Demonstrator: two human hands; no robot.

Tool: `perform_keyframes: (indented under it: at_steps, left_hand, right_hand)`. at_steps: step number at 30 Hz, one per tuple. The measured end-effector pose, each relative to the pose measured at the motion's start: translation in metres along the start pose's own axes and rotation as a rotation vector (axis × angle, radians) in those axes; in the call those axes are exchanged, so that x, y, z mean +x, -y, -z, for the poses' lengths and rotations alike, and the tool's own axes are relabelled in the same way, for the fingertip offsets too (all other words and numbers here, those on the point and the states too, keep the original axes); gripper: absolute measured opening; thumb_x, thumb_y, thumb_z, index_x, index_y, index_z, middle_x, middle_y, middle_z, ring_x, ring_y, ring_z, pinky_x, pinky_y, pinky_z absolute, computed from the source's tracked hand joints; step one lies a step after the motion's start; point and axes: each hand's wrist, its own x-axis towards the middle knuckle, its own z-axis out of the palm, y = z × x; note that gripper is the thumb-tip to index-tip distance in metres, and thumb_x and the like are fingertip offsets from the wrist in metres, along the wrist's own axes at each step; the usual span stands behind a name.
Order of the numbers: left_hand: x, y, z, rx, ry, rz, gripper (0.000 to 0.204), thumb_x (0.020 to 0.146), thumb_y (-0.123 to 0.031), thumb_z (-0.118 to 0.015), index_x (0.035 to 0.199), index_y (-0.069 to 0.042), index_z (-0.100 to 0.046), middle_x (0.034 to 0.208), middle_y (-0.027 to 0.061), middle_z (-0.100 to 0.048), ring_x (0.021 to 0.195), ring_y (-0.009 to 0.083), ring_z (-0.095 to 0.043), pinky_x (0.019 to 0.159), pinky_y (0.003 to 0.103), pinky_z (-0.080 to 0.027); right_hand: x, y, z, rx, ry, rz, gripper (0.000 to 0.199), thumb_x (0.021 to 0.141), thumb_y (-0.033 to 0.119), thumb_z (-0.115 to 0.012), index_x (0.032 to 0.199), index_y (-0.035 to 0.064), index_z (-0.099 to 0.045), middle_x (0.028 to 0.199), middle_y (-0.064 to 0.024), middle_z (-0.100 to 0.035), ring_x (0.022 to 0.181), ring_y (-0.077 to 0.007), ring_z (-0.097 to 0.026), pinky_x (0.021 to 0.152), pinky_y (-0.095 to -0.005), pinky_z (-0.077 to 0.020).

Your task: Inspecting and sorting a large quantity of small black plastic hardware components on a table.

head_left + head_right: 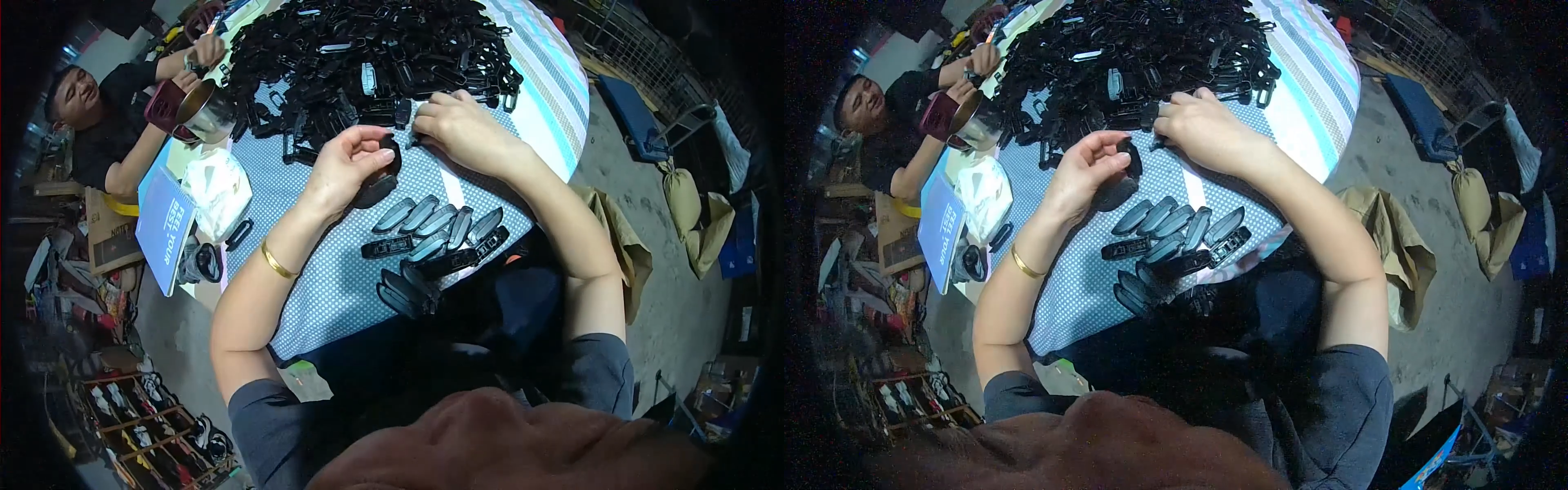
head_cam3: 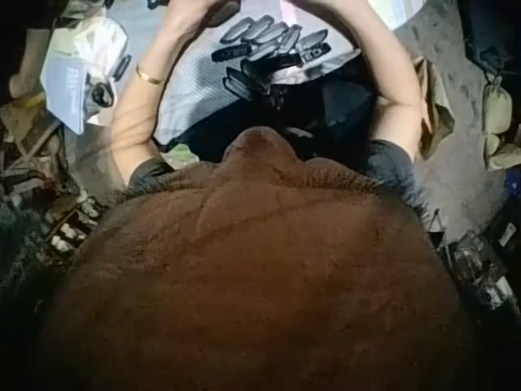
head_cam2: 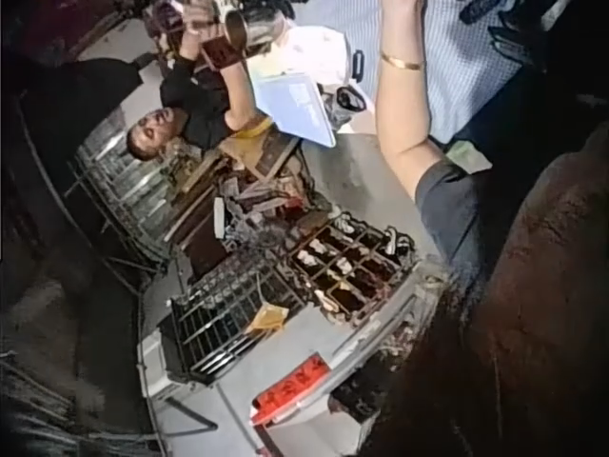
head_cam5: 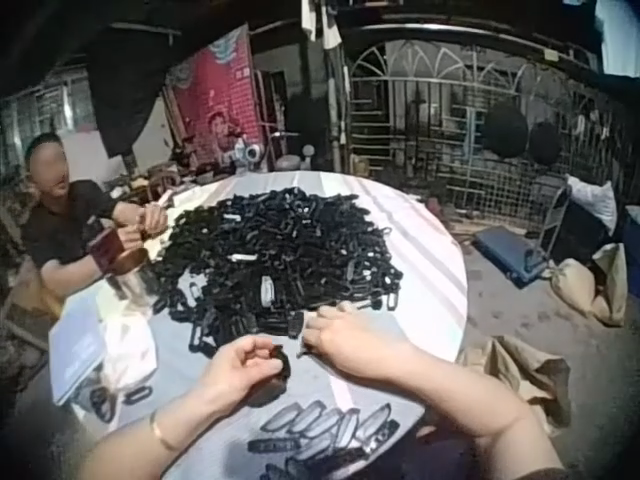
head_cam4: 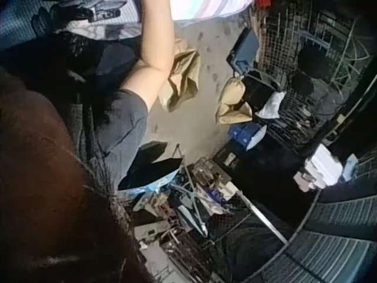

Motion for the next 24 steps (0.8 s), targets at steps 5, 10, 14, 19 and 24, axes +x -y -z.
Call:
perform_keyframes:
  at_steps: [5, 10, 14, 19, 24]
  left_hand:
    - [-0.003, -0.003, -0.006, -0.067, -0.016, 0.012, 0.031, 0.080, 0.000, -0.062, 0.110, -0.001, -0.055, 0.089, 0.0028, -0.057, 0.078, 0.0082, -0.059, 0.069, 0.020, -0.051]
    - [-0.004, -0.003, -0.004, -0.001, -0.014, -0.187, 0.029, 0.079, 0.002, -0.062, 0.108, 0.001, -0.057, 0.096, 0.0056, -0.061, 0.084, 0.0099, -0.060, 0.078, 0.022, -0.050]
    - [-0.006, -0.006, -0.005, 0.053, -0.091, -0.172, 0.033, 0.078, 0.003, -0.063, 0.111, 0.002, -0.058, 0.100, 0.0066, -0.062, 0.086, 0.0097, -0.059, 0.080, 0.022, -0.049]
    - [-0.008, -0.002, -0.011, -0.128, -0.102, -0.179, 0.035, 0.081, 0.000, -0.062, 0.116, 0.000, -0.056, 0.099, 0.0060, -0.062, 0.084, 0.0093, -0.059, 0.078, 0.022, -0.049]
    - [-0.004, -0.003, -0.009, -0.303, -0.107, -0.137, 0.032, 0.084, -0.005, -0.060, 0.115, 0.001, -0.057, 0.101, 0.0070, -0.063, 0.087, 0.0103, -0.059, 0.078, 0.022, -0.049]
  right_hand:
    - [-0.001, 0.005, 0.014, 0.388, -0.152, -0.143, 0.021, 0.082, 0.017, -0.060, 0.098, 0.0030, -0.065, 0.081, -0.0078, -0.065, 0.075, -0.0197, -0.061, 0.069, -0.0306, -0.0458]
    - [-0.002, 0.025, 0.013, 0.845, -0.068, -0.367, 0.023, 0.086, 0.015, -0.060, 0.101, -0.0017, -0.064, 0.077, -0.0082, -0.065, 0.063, -0.0102, -0.060, 0.056, -0.0233, -0.0463]
    - [0.001, 0.035, 0.013, 0.926, -0.097, -0.485, 0.022, 0.085, 0.014, -0.061, 0.097, -0.0030, -0.065, 0.075, -0.0074, -0.063, 0.059, -0.0099, -0.058, 0.053, -0.0248, -0.0457]
    - [0.004, 0.042, 0.000, 0.552, -0.396, -0.256, 0.017, 0.080, 0.009, -0.063, 0.090, -0.0042, -0.062, 0.078, -0.0155, -0.061, 0.068, -0.0273, -0.062, 0.059, -0.0292, -0.0480]
    - [0.007, 0.051, -0.001, 0.459, -0.509, -0.182, 0.024, 0.079, 0.014, -0.065, 0.092, -0.0033, -0.054, 0.087, -0.0126, -0.058, 0.065, -0.0235, -0.060, 0.057, -0.0278, -0.0468]
